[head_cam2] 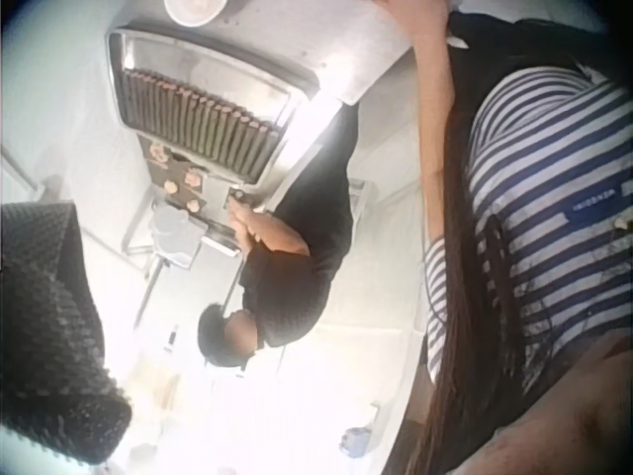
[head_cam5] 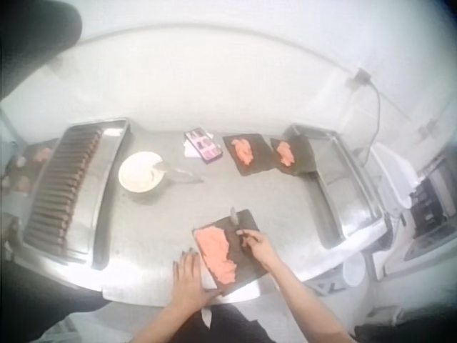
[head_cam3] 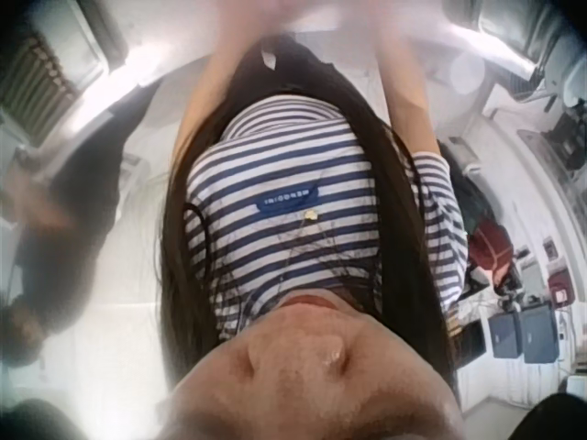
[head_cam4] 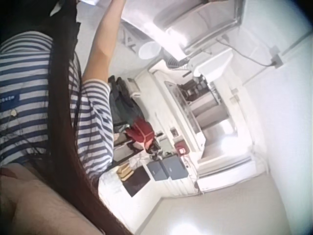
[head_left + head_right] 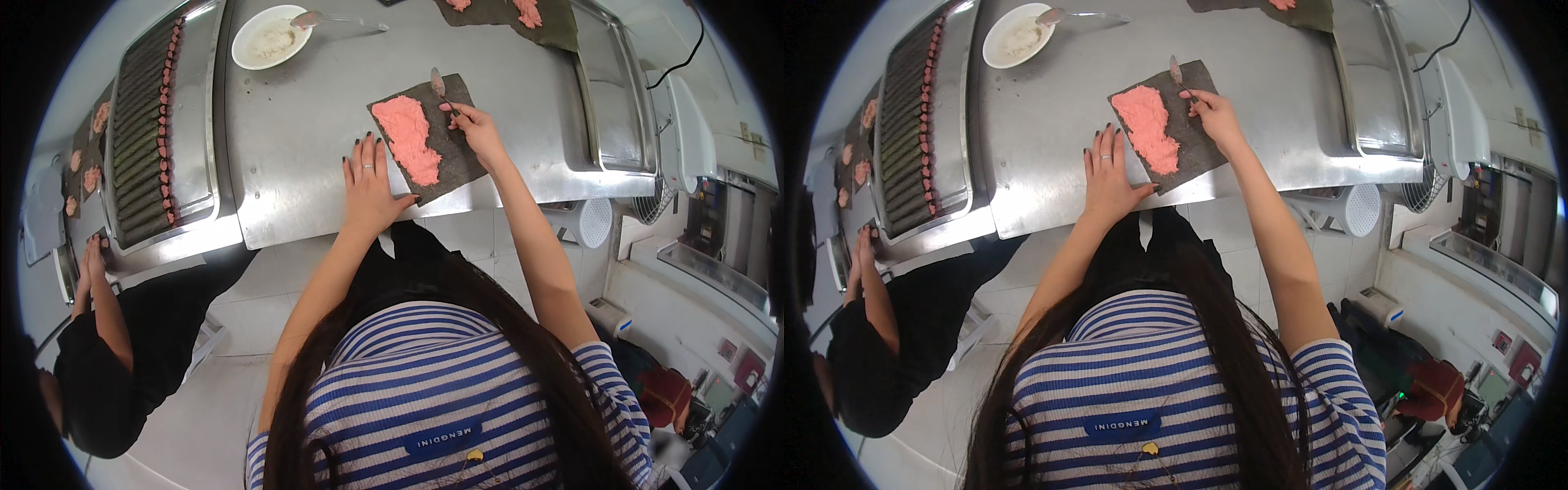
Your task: The person spreads a pink filling onto a sheet of nori using a spoon, then rolls the nori into a sushi roll. The finished roll is placed on a tray alongside other completed rolls.
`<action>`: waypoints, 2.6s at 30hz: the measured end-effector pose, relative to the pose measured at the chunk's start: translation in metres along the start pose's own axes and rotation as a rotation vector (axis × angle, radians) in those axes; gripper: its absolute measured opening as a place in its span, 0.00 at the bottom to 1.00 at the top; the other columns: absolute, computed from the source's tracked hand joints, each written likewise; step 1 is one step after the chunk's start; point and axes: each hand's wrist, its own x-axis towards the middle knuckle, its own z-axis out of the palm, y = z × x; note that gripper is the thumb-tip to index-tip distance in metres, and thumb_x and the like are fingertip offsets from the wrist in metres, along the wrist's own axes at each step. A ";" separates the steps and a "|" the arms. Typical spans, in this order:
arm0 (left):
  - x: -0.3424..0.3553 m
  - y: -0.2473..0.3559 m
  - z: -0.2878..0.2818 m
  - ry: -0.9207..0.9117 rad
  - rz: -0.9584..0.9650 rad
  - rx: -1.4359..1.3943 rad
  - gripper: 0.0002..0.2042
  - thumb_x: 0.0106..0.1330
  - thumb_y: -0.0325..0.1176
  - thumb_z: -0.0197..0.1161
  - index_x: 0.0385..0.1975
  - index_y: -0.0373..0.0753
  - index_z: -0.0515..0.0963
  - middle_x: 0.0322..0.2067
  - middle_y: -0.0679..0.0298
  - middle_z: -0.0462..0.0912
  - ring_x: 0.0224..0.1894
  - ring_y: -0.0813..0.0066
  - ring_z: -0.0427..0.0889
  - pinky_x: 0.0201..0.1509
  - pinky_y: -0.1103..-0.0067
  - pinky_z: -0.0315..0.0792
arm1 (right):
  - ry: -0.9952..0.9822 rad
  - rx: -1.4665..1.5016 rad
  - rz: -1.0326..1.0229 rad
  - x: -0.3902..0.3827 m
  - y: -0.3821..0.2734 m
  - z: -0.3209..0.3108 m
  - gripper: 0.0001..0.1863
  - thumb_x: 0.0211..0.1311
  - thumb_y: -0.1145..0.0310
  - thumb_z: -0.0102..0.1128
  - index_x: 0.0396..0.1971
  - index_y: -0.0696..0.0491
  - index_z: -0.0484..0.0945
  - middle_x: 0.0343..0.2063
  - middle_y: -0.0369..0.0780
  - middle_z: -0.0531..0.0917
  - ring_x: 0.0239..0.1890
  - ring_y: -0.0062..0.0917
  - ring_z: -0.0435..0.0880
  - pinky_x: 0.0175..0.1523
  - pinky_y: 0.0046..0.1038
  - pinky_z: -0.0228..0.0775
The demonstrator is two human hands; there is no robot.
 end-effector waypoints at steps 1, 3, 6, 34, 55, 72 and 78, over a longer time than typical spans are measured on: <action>-0.001 0.000 0.001 -0.011 -0.006 -0.007 0.53 0.40 0.46 0.77 0.65 0.33 0.50 0.68 0.53 0.49 0.71 0.52 0.46 0.69 0.52 0.45 | -0.021 -0.008 -0.007 0.003 0.002 -0.001 0.15 0.63 0.76 0.47 0.46 0.56 0.80 0.26 0.32 0.76 0.29 0.15 0.72 0.37 0.20 0.67; -0.001 -0.001 0.000 -0.023 -0.017 -0.026 0.54 0.41 0.48 0.75 0.66 0.34 0.49 0.68 0.53 0.48 0.71 0.51 0.45 0.69 0.50 0.43 | -0.040 -0.082 -0.033 0.009 -0.008 -0.007 0.16 0.62 0.77 0.47 0.46 0.54 0.81 0.26 0.32 0.75 0.29 0.16 0.73 0.37 0.21 0.68; 0.003 -0.005 -0.005 -0.021 -0.015 -0.031 0.55 0.41 0.48 0.76 0.67 0.35 0.48 0.68 0.53 0.47 0.71 0.50 0.45 0.69 0.49 0.43 | -0.048 -0.412 -0.193 -0.003 -0.037 -0.019 0.17 0.59 0.78 0.48 0.46 0.52 0.81 0.26 0.35 0.74 0.28 0.21 0.75 0.36 0.23 0.69; 0.025 -0.008 -0.008 -0.114 -0.123 0.078 0.60 0.32 0.52 0.78 0.67 0.36 0.48 0.70 0.56 0.44 0.72 0.53 0.40 0.70 0.49 0.40 | -0.412 -1.455 -0.958 -0.045 -0.090 0.025 0.05 0.46 0.71 0.58 0.24 0.55 0.79 0.29 0.38 0.78 0.30 0.27 0.80 0.34 0.27 0.73; 0.028 -0.004 -0.016 -0.199 -0.141 0.133 0.61 0.34 0.54 0.77 0.68 0.38 0.47 0.71 0.56 0.40 0.73 0.54 0.38 0.71 0.50 0.37 | -0.481 -1.444 -0.937 -0.022 -0.101 0.000 0.14 0.49 0.70 0.55 0.37 0.48 0.83 0.29 0.34 0.76 0.32 0.26 0.79 0.34 0.29 0.73; 0.028 -0.005 -0.013 -0.144 -0.113 0.149 0.62 0.32 0.54 0.77 0.67 0.36 0.46 0.70 0.56 0.42 0.72 0.52 0.40 0.69 0.47 0.42 | -0.220 -1.326 -0.860 0.003 -0.105 0.037 0.08 0.48 0.70 0.57 0.28 0.54 0.82 0.31 0.40 0.78 0.32 0.30 0.82 0.34 0.32 0.75; 0.028 -0.002 -0.017 -0.188 -0.135 0.163 0.61 0.33 0.56 0.76 0.67 0.33 0.48 0.70 0.57 0.43 0.72 0.55 0.39 0.71 0.51 0.39 | -0.375 -1.453 -0.740 -0.019 -0.096 0.037 0.06 0.46 0.72 0.59 0.22 0.58 0.80 0.31 0.43 0.80 0.30 0.34 0.83 0.33 0.34 0.76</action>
